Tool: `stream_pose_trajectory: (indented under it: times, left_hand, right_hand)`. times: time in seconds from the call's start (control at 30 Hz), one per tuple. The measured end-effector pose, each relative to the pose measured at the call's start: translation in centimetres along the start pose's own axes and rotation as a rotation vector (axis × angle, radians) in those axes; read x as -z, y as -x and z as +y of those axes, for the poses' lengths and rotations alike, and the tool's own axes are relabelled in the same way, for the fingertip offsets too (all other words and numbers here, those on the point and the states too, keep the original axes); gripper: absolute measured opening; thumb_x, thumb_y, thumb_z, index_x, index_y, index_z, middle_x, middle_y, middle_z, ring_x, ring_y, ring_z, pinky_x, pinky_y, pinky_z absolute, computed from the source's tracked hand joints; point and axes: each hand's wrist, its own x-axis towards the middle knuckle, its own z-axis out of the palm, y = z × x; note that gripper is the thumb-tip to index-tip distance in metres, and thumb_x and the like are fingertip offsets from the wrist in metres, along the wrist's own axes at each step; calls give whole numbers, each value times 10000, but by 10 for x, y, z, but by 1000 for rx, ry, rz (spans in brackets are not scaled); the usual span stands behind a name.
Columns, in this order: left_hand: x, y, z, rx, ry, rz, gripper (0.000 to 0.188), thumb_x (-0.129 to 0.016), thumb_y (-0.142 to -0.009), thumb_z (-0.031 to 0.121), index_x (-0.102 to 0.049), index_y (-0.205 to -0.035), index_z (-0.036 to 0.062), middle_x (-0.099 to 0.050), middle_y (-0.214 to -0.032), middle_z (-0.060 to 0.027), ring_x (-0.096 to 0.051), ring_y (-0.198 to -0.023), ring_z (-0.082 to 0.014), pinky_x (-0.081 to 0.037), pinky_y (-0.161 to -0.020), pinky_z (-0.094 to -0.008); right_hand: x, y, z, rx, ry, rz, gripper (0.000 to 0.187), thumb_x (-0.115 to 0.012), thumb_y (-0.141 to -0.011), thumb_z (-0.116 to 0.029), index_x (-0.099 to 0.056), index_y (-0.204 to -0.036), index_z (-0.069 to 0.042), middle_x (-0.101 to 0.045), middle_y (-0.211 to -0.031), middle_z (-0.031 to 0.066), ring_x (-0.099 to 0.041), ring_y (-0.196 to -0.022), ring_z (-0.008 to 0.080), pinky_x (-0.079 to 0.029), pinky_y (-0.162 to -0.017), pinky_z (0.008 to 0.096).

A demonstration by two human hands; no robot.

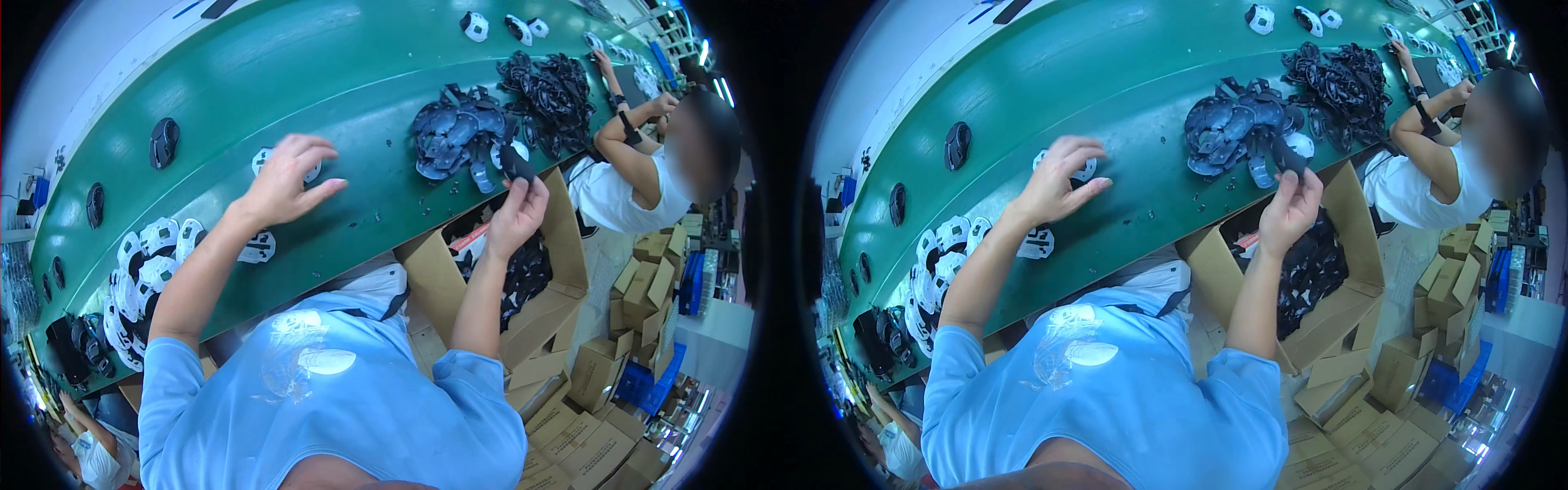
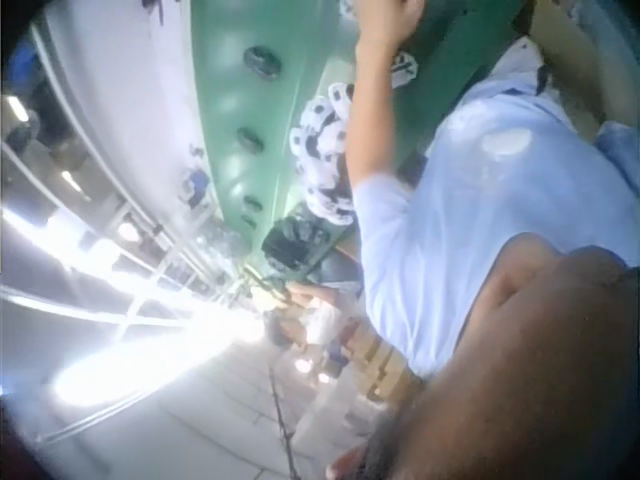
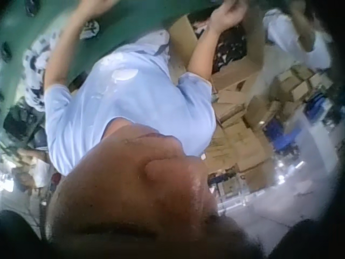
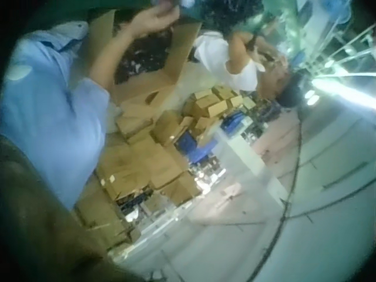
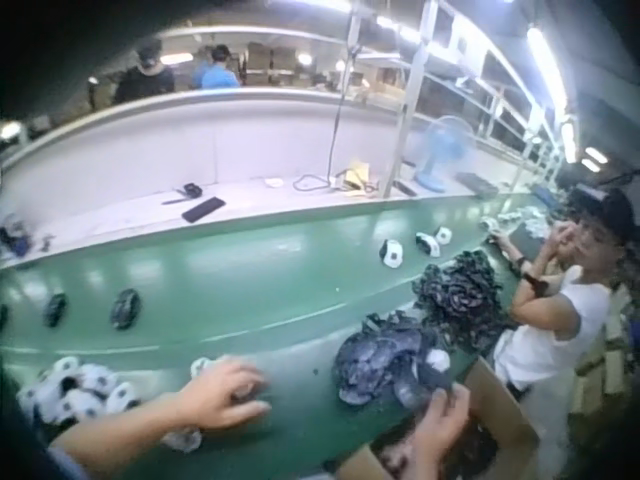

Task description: The person assembles computer mice by hand, fitting internal mouse components into computer mouse shells on a production line.

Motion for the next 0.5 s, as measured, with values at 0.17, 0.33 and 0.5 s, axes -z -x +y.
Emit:
stream_pose_trajectory:
  times: [0.17, 0.33, 0.5]
  left_hand:
    - [-11, -21, 64, 282, 1275, 16, 620, -348, -1085, 492, -499, -1414, -11, -571, -1377, -153, -536, -1292, -276, -391, -1120, -412]
    - [20, -4, 75, 178, 1371, 419, 333, -489, -1077, 371, -556, -923, 83, -614, -797, 10, -551, -684, -69, -458, -592, -232]
    - [42, 40, 54, 80, 506, 298, 314, -520, -1047, 255, -584, -869, 5, -601, -738, -102, -589, -651, -199, -461, -592, -345]
  right_hand:
    - [-76, 72, -63, -201, -990, -173, 347, -559, -1038, -234, -473, -1303, -26, -568, -1276, 141, -579, -1144, 263, -501, -939, 454]
    - [-109, 115, -97, -300, -620, -469, 683, -563, -988, -542, -477, -1362, 23, -561, -1282, 150, -571, -1154, 241, -476, -963, 392]
    - [-135, 93, -118, -346, -820, -582, 412, -584, -1030, -294, -569, -1287, 28, -627, -1181, 103, -607, -1013, 150, -515, -836, 283]
